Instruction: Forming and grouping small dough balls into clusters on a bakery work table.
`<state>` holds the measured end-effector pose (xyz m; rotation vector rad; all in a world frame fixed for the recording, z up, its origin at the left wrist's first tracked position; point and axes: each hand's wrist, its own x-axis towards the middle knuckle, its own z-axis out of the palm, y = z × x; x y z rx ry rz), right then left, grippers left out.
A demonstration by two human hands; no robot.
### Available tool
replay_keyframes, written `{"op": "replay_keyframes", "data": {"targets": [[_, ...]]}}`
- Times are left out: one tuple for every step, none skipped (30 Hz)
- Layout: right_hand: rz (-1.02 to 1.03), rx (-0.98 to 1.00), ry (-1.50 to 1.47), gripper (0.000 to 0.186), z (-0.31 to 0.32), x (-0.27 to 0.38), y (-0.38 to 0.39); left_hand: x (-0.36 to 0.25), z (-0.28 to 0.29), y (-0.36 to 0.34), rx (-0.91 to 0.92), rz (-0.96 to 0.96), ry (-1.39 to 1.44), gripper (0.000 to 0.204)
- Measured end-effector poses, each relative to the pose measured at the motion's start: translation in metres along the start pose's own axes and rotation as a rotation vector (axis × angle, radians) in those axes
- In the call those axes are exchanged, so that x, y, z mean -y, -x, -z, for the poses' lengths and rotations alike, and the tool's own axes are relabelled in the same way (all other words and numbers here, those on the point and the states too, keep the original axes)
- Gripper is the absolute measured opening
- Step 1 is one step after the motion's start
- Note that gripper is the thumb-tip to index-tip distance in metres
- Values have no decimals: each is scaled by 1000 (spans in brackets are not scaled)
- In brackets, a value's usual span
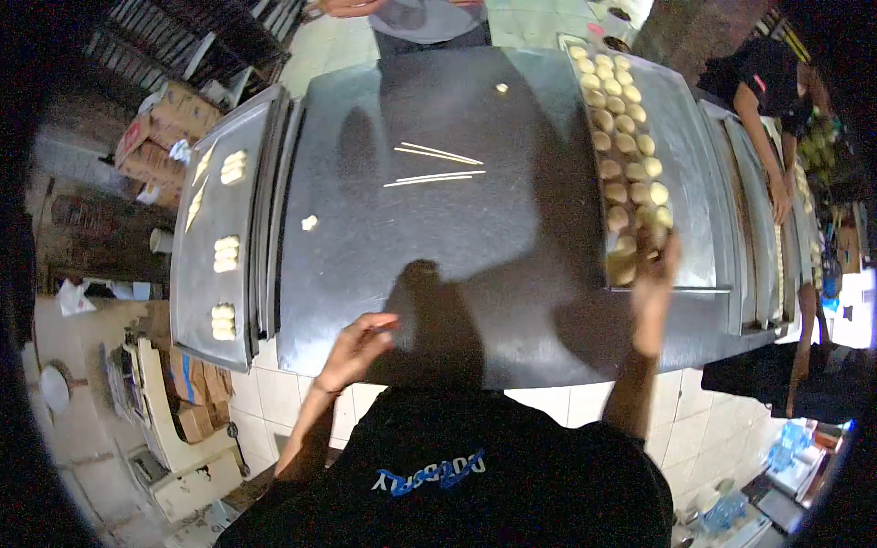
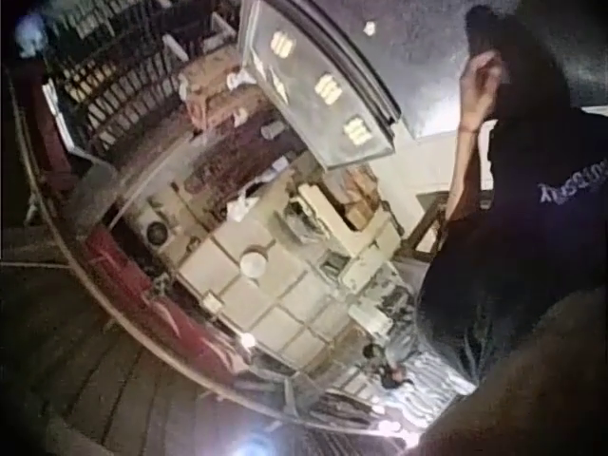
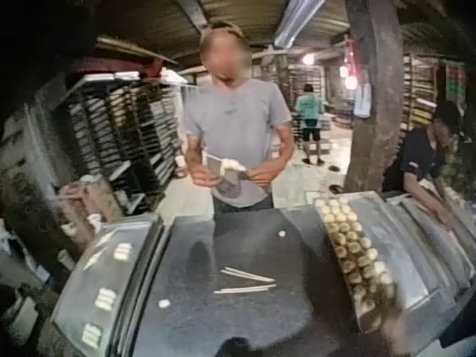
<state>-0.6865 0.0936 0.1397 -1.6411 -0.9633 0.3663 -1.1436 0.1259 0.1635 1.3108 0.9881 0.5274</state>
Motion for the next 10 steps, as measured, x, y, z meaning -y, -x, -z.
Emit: {"op": "replay_keyframes", "data": {"targets": [[-257, 14, -322, 40, -31, 22, 36, -4, -16, -8, 53, -20, -32, 43], [-263, 156, -340, 35, -66, 41, 62, -8, -33, -11, 69, -65, 39, 47], [-292, 263, -316, 30, -97, 67, 85, -18, -50, -9, 97, -38, 112, 51], [-256, 310, -387, 29, -130, 87, 108, -24, -62, -11, 118, -49, 155, 53], [-197, 370, -477, 28, -153, 106, 124, -29, -70, -12, 150, -72, 208, 55], [-195, 351, -434, 28, -158, 119, 129, -33, -72, -11, 74, -123, 204, 57], [-127, 353, -417, 27, -160, 132, 128, -41, -71, -13, -1, -180, 204, 58], [-197, 270, -295, 27, -157, 141, 112, -46, -70, -16, -7, -259, 309, 61], [-163, 290, -347, 28, -146, 152, 89, -49, -66, -14, -24, -307, 395, 64], [-90, 416, -402, 28, -168, 160, 92, -50, -56, -8, -59, -314, 290, 71]]}}
